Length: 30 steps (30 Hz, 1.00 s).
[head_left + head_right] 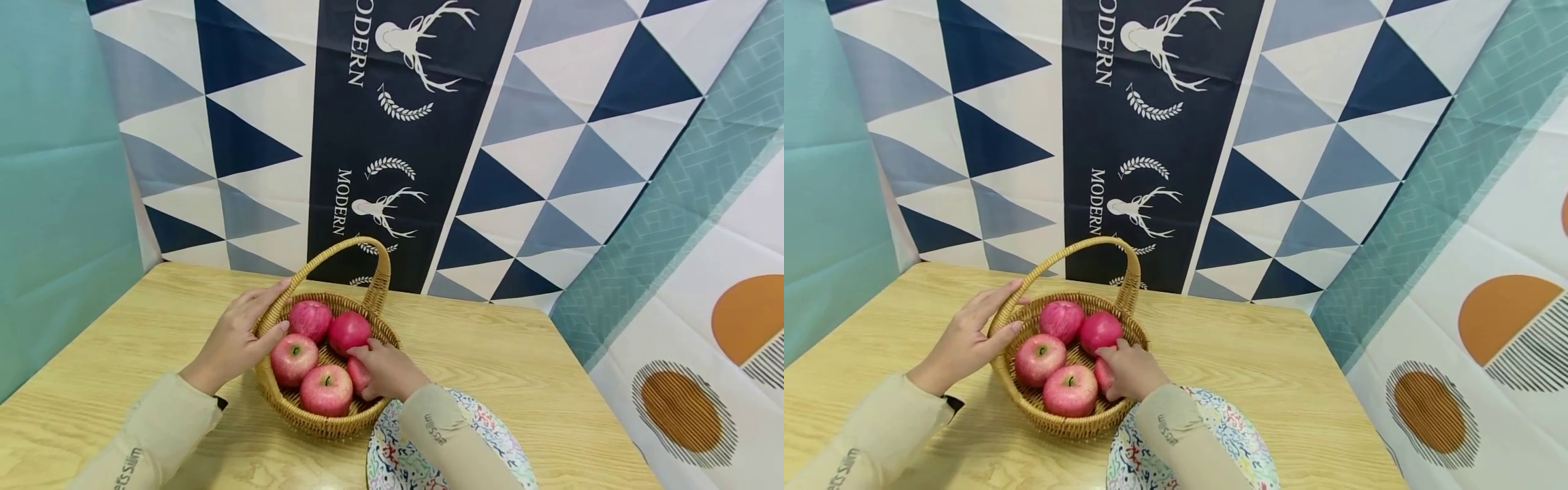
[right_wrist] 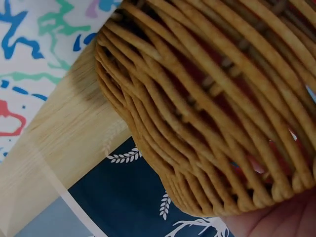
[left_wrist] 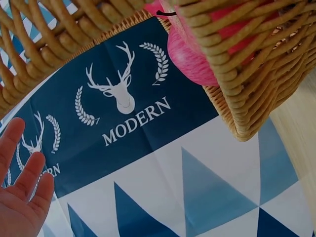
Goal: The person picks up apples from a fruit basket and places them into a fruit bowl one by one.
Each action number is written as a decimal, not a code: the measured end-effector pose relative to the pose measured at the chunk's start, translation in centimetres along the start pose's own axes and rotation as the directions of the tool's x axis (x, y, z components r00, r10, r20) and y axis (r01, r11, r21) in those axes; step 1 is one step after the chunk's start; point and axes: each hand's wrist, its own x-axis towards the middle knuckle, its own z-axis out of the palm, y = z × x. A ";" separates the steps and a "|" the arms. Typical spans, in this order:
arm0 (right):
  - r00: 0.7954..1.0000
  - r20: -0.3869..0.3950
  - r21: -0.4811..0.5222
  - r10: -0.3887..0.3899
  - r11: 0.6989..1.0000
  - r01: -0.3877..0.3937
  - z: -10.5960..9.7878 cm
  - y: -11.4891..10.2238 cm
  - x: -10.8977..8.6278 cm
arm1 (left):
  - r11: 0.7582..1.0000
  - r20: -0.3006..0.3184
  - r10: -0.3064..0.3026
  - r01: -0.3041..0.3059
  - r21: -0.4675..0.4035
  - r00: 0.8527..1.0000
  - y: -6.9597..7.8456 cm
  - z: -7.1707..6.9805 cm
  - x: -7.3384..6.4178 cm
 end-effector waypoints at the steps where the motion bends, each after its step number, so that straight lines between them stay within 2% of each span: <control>1: 1.000 0.010 -0.004 0.011 1.000 -0.011 0.0 0.0 0.1 | 1.000 0.002 -0.005 0.005 0.001 1.000 0.0 0.0 0.0; 6: 0.999 0.029 -0.058 0.014 0.998 -0.013 -0.1 -0.3 0.4 | 1.000 0.009 -0.024 0.024 0.016 1.000 0.1 -0.1 -0.1; 12: 1.000 0.016 -0.110 -0.003 0.994 0.005 -0.2 -0.1 0.5 | 0.999 0.012 -0.006 0.006 0.037 1.000 -0.1 -0.2 -0.1; 30: 1.000 0.017 -0.088 -0.009 0.996 0.011 -0.1 0.6 0.8 | 0.997 -0.001 0.056 -0.055 0.050 0.998 -0.5 -0.2 -0.2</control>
